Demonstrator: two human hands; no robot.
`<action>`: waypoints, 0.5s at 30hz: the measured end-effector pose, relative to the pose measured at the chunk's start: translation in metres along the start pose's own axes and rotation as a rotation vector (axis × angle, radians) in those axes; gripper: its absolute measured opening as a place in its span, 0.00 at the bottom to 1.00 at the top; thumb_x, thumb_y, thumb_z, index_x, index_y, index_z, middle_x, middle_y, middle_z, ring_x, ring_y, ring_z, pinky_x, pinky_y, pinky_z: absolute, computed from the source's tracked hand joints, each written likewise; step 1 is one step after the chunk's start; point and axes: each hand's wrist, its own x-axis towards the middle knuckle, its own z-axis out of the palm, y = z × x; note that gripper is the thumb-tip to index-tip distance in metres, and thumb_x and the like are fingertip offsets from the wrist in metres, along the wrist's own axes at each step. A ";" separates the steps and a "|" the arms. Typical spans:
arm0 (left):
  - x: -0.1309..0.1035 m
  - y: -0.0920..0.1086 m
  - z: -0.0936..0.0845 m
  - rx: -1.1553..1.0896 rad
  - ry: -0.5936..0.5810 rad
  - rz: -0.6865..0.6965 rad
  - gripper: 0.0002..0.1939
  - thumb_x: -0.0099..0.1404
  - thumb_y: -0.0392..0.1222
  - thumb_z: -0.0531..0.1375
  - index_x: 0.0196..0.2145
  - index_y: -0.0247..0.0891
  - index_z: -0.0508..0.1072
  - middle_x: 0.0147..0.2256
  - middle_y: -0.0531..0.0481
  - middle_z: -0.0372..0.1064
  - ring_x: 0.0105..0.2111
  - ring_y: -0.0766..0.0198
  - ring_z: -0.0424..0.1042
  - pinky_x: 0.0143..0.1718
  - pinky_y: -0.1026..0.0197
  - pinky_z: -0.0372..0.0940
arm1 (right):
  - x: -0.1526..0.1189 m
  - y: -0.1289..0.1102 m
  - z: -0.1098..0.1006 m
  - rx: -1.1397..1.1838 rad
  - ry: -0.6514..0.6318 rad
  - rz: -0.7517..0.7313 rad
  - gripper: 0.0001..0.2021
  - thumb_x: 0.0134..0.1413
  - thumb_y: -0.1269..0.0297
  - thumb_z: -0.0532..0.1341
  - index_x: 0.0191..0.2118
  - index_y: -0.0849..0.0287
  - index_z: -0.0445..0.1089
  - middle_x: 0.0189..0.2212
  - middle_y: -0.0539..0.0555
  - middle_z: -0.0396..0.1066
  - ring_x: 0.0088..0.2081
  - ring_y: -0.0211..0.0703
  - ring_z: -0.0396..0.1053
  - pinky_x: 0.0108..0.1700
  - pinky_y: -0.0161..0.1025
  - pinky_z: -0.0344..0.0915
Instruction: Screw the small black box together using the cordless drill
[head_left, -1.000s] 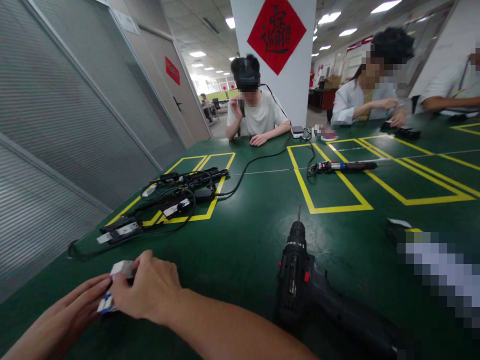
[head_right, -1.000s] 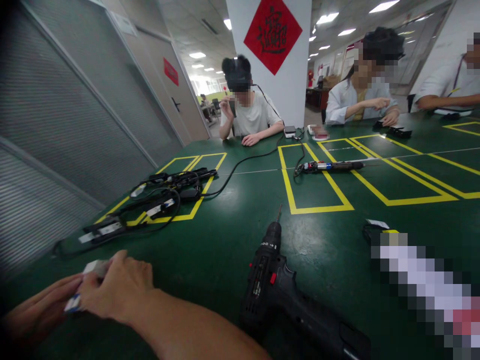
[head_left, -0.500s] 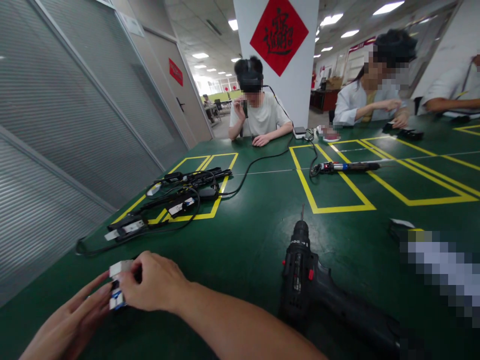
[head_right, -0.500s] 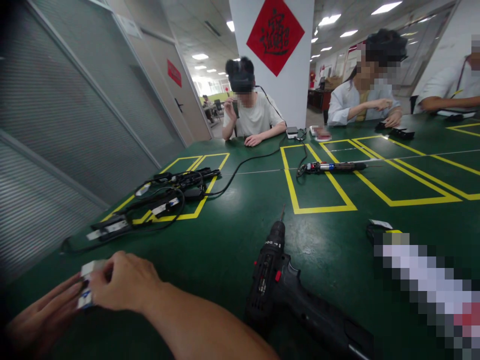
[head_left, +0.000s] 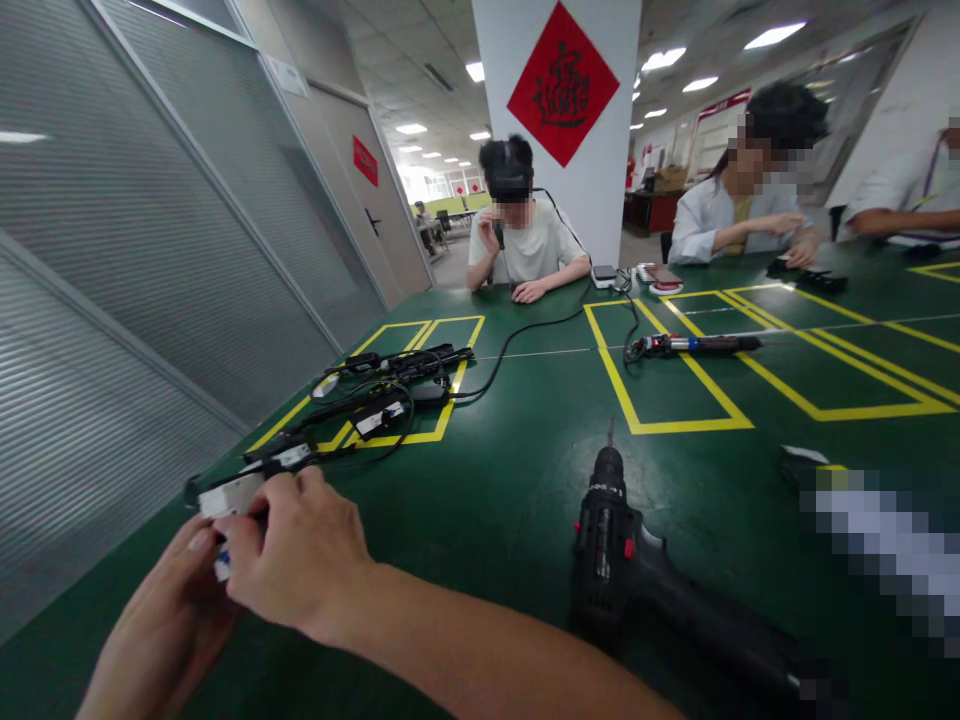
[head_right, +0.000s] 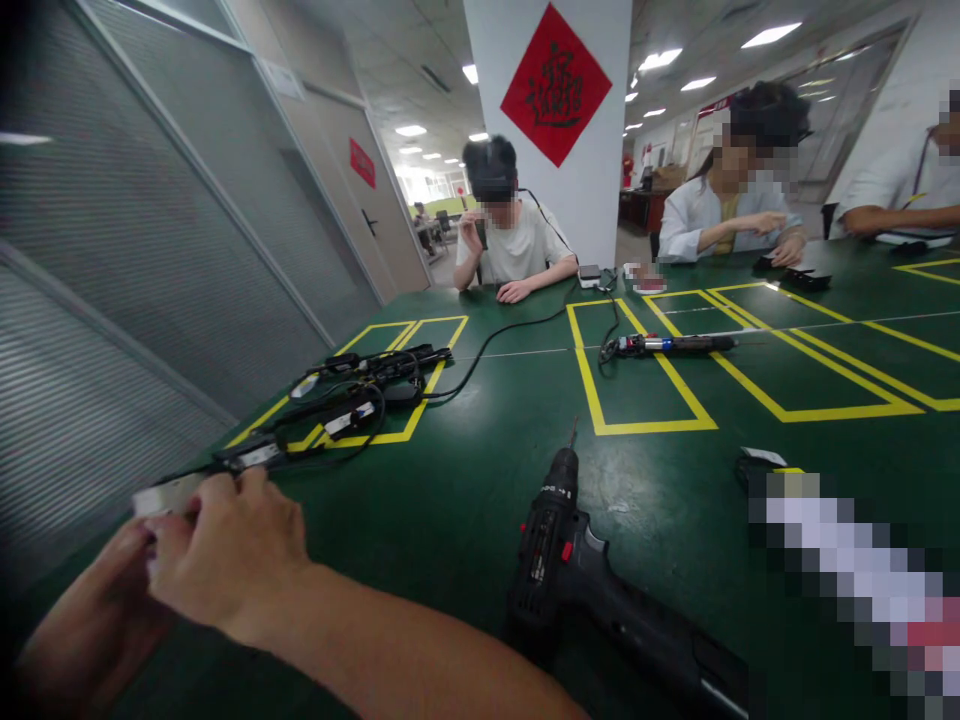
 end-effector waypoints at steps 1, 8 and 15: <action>0.000 0.003 0.008 -0.004 -0.063 0.064 0.13 0.51 0.45 0.64 0.37 0.49 0.75 0.32 0.59 0.79 0.24 0.60 0.75 0.16 0.66 0.69 | 0.000 -0.008 -0.008 0.028 0.056 0.046 0.15 0.58 0.54 0.51 0.44 0.58 0.64 0.42 0.57 0.67 0.41 0.46 0.67 0.43 0.43 0.66; 0.010 0.012 0.100 -0.006 -0.474 0.144 0.13 0.60 0.46 0.59 0.43 0.42 0.71 0.34 0.54 0.76 0.29 0.64 0.73 0.25 0.67 0.70 | 0.009 -0.010 -0.087 0.138 0.404 0.290 0.10 0.55 0.56 0.56 0.37 0.57 0.67 0.39 0.55 0.67 0.40 0.43 0.67 0.44 0.40 0.64; 0.019 -0.020 0.208 0.242 -0.920 0.184 0.15 0.64 0.41 0.56 0.48 0.36 0.66 0.44 0.46 0.69 0.38 0.59 0.72 0.36 0.53 0.69 | -0.001 0.077 -0.194 0.067 0.352 0.464 0.11 0.48 0.58 0.61 0.32 0.61 0.69 0.29 0.53 0.72 0.31 0.40 0.70 0.34 0.36 0.65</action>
